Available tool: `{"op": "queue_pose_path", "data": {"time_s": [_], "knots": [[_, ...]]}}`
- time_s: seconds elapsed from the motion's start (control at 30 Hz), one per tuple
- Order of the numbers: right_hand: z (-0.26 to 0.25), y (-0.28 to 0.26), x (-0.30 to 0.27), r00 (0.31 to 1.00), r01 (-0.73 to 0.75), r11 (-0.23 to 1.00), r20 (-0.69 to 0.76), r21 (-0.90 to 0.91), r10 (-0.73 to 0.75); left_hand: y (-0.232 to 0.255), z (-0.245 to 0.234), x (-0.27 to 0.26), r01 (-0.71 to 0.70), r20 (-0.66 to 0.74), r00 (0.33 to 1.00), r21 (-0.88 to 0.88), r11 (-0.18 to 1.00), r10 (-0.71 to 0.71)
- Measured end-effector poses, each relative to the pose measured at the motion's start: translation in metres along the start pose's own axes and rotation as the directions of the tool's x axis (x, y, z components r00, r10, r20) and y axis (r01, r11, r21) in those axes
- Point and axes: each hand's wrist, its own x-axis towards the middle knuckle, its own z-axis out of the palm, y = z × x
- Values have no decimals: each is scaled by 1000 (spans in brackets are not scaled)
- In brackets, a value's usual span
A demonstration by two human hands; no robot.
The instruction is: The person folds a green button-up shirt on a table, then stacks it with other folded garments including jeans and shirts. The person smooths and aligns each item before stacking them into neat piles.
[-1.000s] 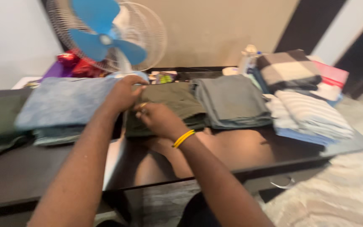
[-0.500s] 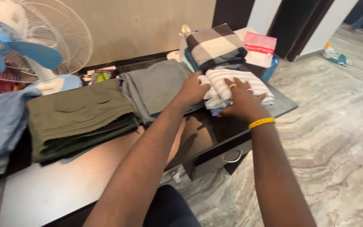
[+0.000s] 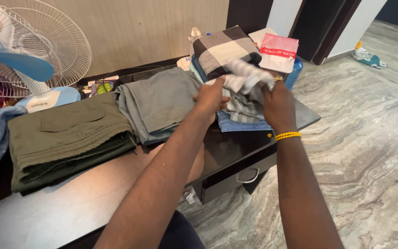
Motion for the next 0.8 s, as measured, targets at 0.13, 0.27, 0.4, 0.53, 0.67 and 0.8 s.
{"op": "queue_pose_path", "data": {"time_s": [0.13, 0.27, 0.4, 0.53, 0.67, 0.8], "knots": [[6, -1, -6, 976, 150, 968, -188, 202, -112, -2, -4, 10, 60, 121, 990, 60, 996, -67], [16, 3, -17, 976, 210, 977, 55, -14, -209, -10, -15, 12, 20, 64, 997, 252, 968, -38], [39, 2, -28, 885, 439, 842, -10, -313, -465, -15, -8, 3, -115, -125, 970, 523, 845, 209], [41, 4, -25, 978, 210, 946, 37, -248, -207, -4, -3, -8, -204, 174, 977, 626, 753, 120], [25, 1, -10, 971, 227, 968, -55, -110, -234, 12, -4, -23, -372, 385, 896, 378, 848, 221], [14, -10, -1, 951, 276, 954, -178, 116, -254, 23, -5, -36, -354, 224, 929, 299, 886, 295]]}}
